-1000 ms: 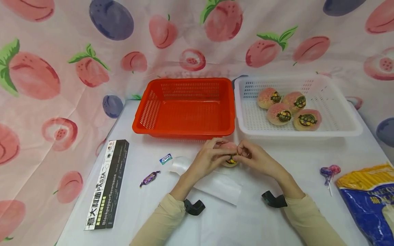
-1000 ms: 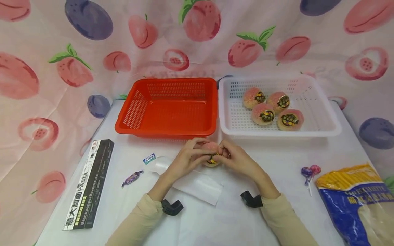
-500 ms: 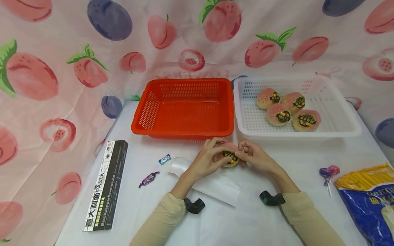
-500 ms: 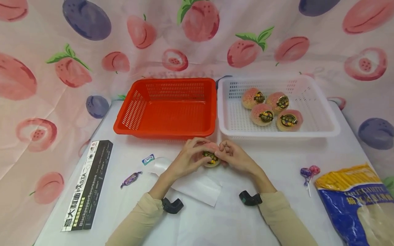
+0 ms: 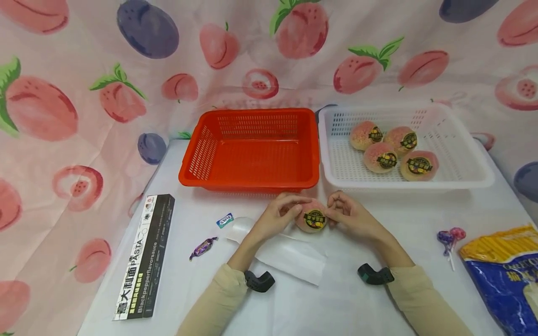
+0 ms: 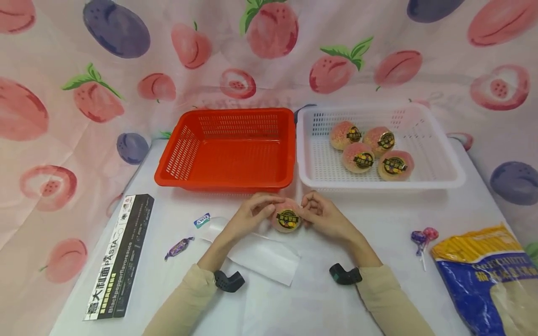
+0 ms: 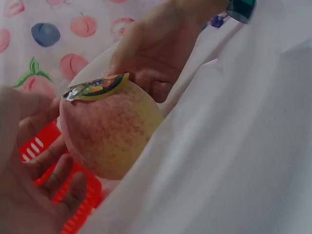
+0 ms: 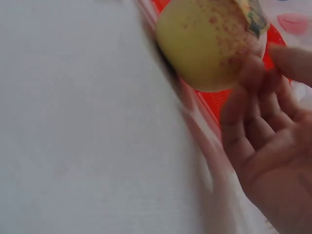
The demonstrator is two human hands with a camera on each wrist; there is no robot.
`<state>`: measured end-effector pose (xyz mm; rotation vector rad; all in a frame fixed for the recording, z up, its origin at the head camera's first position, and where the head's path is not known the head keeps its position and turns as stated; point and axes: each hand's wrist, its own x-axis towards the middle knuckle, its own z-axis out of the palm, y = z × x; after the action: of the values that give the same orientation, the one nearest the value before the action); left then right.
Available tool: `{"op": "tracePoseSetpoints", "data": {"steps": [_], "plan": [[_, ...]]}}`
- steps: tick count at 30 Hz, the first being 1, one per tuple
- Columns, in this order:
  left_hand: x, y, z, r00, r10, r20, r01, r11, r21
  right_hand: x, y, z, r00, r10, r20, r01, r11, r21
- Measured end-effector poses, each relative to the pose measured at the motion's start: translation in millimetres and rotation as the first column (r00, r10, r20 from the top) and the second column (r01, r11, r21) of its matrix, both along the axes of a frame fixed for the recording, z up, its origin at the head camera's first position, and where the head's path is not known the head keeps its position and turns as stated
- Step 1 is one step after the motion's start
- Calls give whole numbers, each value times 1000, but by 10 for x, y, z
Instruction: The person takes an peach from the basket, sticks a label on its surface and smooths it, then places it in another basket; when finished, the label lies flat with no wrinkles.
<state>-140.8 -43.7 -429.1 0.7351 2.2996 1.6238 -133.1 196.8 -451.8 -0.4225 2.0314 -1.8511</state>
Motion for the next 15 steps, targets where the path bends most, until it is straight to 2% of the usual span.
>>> {"op": "tracePoseSetpoints", "data": {"steps": [2,3,4,5,6,7,9,11,12,13,15], "plan": [[30,29,-32,997,6,-79,-14,995,-101,14,54,-26,996,-86,24,88,988,-129],[47,51,-46,994,13,-109,-29,988,-148,26,80,-31,990,-131,60,142,961,-236],[64,70,-47,991,23,-129,-46,982,-183,38,106,-41,978,-176,110,203,917,-342],[79,87,-45,990,35,-137,-64,975,-214,55,133,-53,964,-206,167,261,851,-455],[94,99,-38,990,51,-135,-83,966,-245,72,162,-65,945,-231,232,324,767,-554],[100,116,-27,988,62,-139,-99,958,-271,87,203,-67,922,-251,296,387,660,-644],[103,131,-13,987,76,-138,-115,946,-302,118,285,-38,852,-302,427,521,423,-741],[99,132,0,988,66,-141,-107,946,-305,130,385,-6,765,-353,539,623,191,-759],[102,132,7,988,56,-143,-98,948,-303,131,435,27,711,-381,591,663,84,-744],[107,132,11,988,45,-147,-87,951,-298,129,485,62,662,-401,634,688,-10,-725],[123,135,23,990,28,-138,-65,962,-265,121,580,148,581,-422,696,716,-141,-683]]}}
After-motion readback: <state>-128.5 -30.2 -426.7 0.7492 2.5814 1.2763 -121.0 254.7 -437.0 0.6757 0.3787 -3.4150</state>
